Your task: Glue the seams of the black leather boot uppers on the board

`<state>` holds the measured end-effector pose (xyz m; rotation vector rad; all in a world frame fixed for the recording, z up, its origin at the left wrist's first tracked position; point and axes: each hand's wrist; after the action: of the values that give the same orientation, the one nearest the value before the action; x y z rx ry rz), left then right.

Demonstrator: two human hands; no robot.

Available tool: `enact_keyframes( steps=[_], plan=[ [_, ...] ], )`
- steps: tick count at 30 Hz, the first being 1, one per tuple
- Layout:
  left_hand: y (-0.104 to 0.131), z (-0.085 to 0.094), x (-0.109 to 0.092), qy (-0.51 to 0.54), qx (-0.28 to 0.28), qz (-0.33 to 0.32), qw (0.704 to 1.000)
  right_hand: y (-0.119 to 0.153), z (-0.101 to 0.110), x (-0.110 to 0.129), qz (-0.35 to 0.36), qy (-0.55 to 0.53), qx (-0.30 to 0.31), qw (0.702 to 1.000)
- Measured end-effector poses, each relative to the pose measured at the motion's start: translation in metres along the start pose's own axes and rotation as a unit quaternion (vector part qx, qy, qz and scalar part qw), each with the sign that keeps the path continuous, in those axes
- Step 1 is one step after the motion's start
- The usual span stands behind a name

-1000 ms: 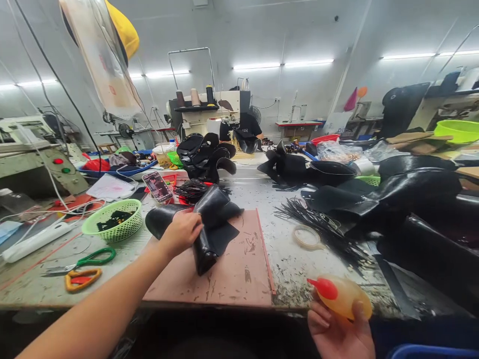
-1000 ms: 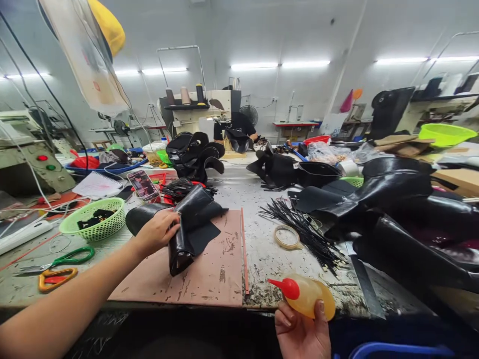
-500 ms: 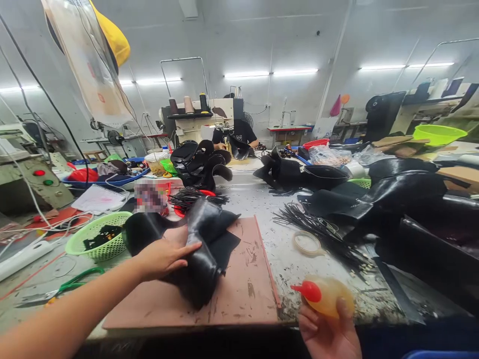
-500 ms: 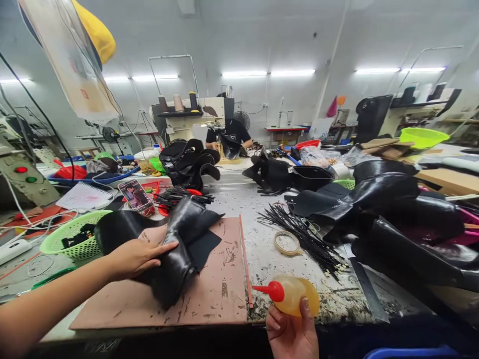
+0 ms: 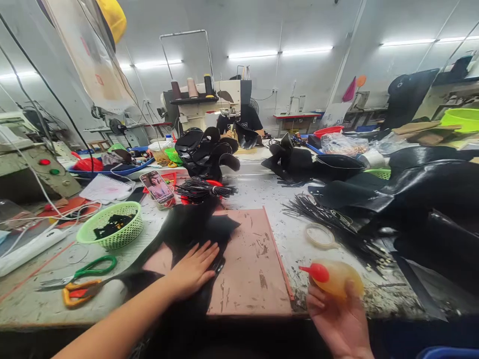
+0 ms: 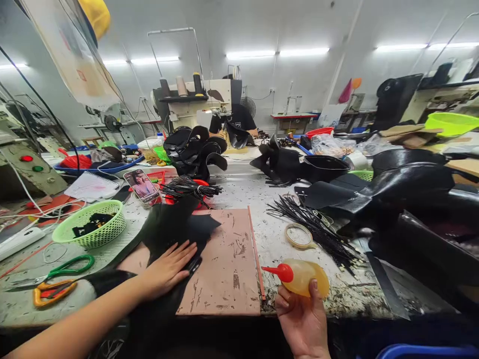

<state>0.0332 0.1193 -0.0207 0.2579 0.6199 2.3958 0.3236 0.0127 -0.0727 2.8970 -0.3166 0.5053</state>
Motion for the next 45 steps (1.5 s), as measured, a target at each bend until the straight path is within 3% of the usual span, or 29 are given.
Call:
enact_keyframes(
  steps=[4, 8, 12, 15, 19, 25, 36, 45],
  plan=[
    [-0.053, 0.023, -0.02, 0.015, -0.03, 0.054, 0.998, -0.009, -0.01, 0.001, -0.006, 0.002, -0.013, 1.0],
    [-0.087, 0.051, -0.029, 0.01, -0.031, 0.072, 0.997, -0.026, -0.02, -0.001, 0.007, 0.013, -0.021, 1.0],
    [-0.109, 0.081, -0.02, -0.006, 0.028, 0.04, 0.999, -0.049, -0.036, -0.004, 0.017, 0.035, -0.008, 0.999],
    [-0.118, 0.092, -0.004, -0.006, 0.061, -0.003, 0.998, -0.063, -0.049, -0.008, 0.035, 0.05, 0.003, 0.998],
    [-0.107, 0.076, 0.011, 0.012, 0.062, -0.043, 0.997, -0.075, -0.055, -0.01, 0.05, 0.071, -0.012, 0.996],
    [-0.087, 0.047, 0.01, 0.023, 0.022, -0.033, 0.999, -0.098, -0.048, -0.019, 0.072, 0.176, -0.057, 0.98],
    [-0.095, 0.039, 0.012, 0.062, -0.013, 0.004, 0.998, -0.164, -0.058, -0.056, 0.164, 0.347, -0.025, 0.923],
    [-0.098, 0.035, 0.011, 0.104, -0.026, 0.0, 0.994, -0.173, -0.057, -0.064, 0.177, 0.405, -0.027, 0.897]
  ],
)
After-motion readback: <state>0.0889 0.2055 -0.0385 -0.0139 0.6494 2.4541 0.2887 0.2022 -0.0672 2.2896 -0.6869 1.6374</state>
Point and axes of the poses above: each hand's wrist, its own y-axis away from the middle knuckle, its own z-axis out of the back of the hand, x = y × z, and after that the axes turned 14 degrees about x, right-handed
